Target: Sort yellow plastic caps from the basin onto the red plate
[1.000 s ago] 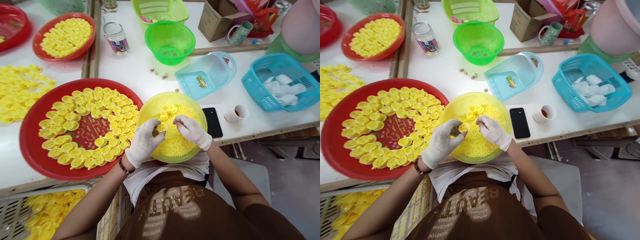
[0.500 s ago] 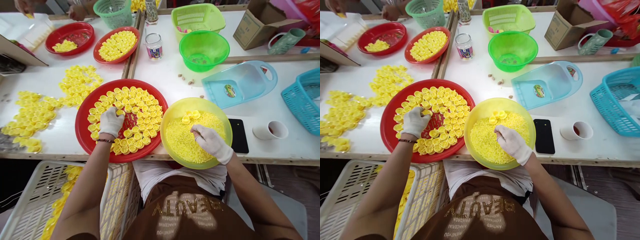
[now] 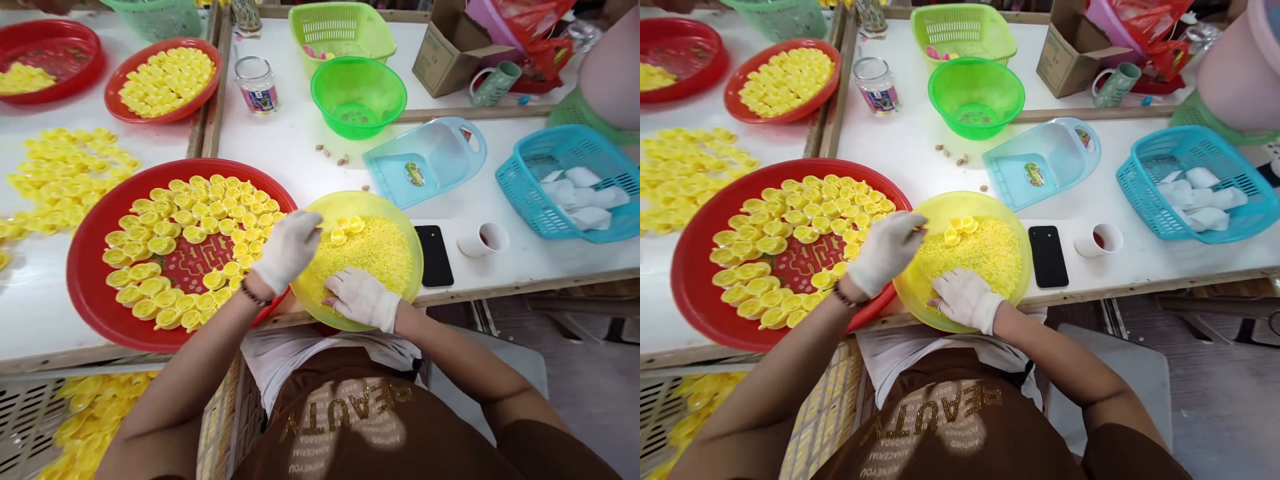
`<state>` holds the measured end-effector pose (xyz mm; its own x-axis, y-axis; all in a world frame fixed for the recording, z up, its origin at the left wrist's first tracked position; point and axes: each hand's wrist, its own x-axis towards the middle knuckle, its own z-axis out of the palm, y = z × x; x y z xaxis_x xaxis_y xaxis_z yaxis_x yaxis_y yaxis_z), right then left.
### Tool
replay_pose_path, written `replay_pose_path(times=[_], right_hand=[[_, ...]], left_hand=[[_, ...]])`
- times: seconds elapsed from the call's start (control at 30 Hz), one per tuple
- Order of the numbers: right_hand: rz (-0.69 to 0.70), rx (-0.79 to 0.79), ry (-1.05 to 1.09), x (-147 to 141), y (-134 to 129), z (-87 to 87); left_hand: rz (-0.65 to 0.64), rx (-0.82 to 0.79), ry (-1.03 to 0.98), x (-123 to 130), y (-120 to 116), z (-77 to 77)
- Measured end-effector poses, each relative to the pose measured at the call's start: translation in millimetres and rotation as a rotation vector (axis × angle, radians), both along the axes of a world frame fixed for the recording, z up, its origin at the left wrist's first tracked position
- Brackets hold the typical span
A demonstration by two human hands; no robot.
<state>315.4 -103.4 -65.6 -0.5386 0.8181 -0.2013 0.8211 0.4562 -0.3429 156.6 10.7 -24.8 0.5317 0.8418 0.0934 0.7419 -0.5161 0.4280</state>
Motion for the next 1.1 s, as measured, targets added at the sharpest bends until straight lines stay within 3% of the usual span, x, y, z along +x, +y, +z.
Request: replay_pose_path(times=[0.1, 0.17, 0.27, 0.4, 0.5, 0.67, 0.83, 1.1], right_hand=[[-0.068, -0.099, 0.082, 2, -4, -2.3], [-0.153, -0.16, 0.266, 8, -3, -2.5], [-0.4, -0.281, 0.741, 18, 1, 0.0], [-0.788, -0.644, 1.423, 33, 12, 10.1], [-0.901, -0.751, 1.652, 39, 24, 21.8], [-0.894, -0.477, 1.753, 27, 40, 39.5], [-0.788, -0.188, 1.748, 9, 46, 40.9], [-0.809, -0.11, 1.721, 10, 43, 35.4]], left_hand=[[-0.018, -0.204, 0.175, 46, 7, -16.8], [0.017, -0.252, 0.213, 59, 13, -26.3], [0.053, -0.242, 0.185, 55, 15, -29.7], [0.044, -0.262, -0.08, 32, -4, -22.1], [0.003, -0.287, -0.272, 18, -25, -19.3], [-0.052, -0.363, -0.352, 15, -52, -24.0], [-0.102, -0.354, -0.366, 23, -60, -28.3], [-0.114, -0.351, -0.364, 23, -60, -29.6]])
